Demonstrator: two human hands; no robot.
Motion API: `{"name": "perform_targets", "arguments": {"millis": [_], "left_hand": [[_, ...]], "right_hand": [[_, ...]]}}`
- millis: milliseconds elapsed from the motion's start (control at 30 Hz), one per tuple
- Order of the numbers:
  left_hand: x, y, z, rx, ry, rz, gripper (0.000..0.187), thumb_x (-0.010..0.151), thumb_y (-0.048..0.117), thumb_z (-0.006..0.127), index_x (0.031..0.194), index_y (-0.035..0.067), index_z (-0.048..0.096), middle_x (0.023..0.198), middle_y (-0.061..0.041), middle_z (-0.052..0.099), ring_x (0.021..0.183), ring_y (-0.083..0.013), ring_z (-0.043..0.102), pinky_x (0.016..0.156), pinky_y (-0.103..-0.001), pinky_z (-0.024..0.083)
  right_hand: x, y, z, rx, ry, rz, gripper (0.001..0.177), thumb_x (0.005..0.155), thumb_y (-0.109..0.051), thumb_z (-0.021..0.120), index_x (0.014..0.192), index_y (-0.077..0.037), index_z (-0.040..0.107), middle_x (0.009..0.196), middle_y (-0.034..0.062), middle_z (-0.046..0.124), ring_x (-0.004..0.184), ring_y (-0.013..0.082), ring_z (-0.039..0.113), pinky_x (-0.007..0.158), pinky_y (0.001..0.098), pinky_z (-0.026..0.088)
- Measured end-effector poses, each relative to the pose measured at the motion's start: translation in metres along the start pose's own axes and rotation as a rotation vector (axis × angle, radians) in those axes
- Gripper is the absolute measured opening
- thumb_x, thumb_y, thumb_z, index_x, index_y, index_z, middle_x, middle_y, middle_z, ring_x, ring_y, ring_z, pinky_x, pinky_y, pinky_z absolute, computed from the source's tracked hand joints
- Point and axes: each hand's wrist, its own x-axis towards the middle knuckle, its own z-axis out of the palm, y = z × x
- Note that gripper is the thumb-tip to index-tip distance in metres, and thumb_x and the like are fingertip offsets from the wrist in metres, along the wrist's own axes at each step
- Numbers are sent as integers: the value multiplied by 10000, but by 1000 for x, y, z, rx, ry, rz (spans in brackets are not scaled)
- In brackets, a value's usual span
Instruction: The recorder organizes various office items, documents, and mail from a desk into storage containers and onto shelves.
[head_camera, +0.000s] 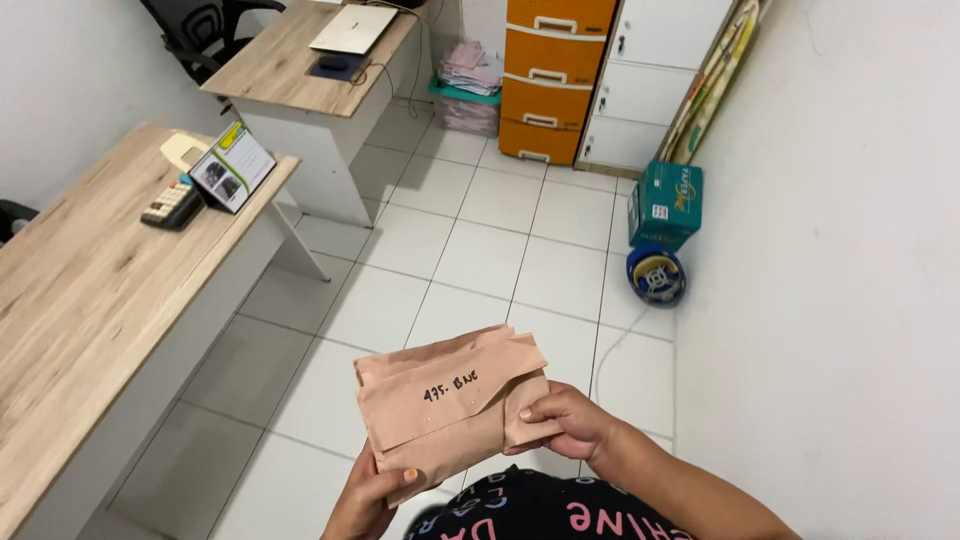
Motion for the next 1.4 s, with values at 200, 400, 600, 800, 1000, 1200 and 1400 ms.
{"name": "perform_targets", "arguments": {"millis": [200,400,600,800,1000,1200,1400], "left_hand": [[128,53,-30,49,65,-19,1064,608,97,786,1527,27,253,1395,-283,593,1302,-372,626,1075,-465,517],[233,186,-9,77,-65,102,998,650,116,799,1523,-36,342,1329,-225,644,1190,-354,664,924,-471,578],[382,262,2,177,-247,5,875,701,95,780,1460,-48,368,1250,-234,674,1024,-346,716,738,-455,643],[509,344,81,302,-498,-48,954,724,108,772,1552,76,300,1323,-166,637,1085,-285,690,745,-418,650],[658,380,142,328,-546,-162,983,742,91,771,1562,48,230,1413,-209,591,1191,-326,672,789,-430,660],[761,458,191,304,-531,-100,978,784,61,741,1587,66,182,1444,-206,573,1230,-287,639,900,-372,618],[870,524,186,355,-336,-127,975,774,124,773,1594,108,245,1343,-173,627,1087,-270,709,783,-426,653]], "right_hand": [[115,-84,-18,-35,-64,1,589,826,56,636,1389,116,473,1282,280,624,1093,426,700,884,595,611],[223,-177,3,-57,-4,-108,580,801,48,643,1364,75,510,1258,243,657,1103,382,709,929,549,616],[270,-261,-12,-12,155,-198,548,790,-2,636,1324,57,525,1209,216,674,1042,359,728,878,568,618],[312,-346,-72,77,231,-383,572,788,-67,641,1340,42,539,1218,207,687,1050,346,719,851,535,610],[358,-466,-117,122,254,-450,601,782,-60,664,1359,59,541,1263,232,675,1118,364,700,922,537,596],[434,-614,-157,36,187,-427,559,810,-18,660,1354,66,563,1239,225,698,1104,344,714,955,499,582],[527,-748,-132,6,61,-372,524,823,-11,662,1335,61,578,1224,203,711,1089,349,721,914,519,595]]}}
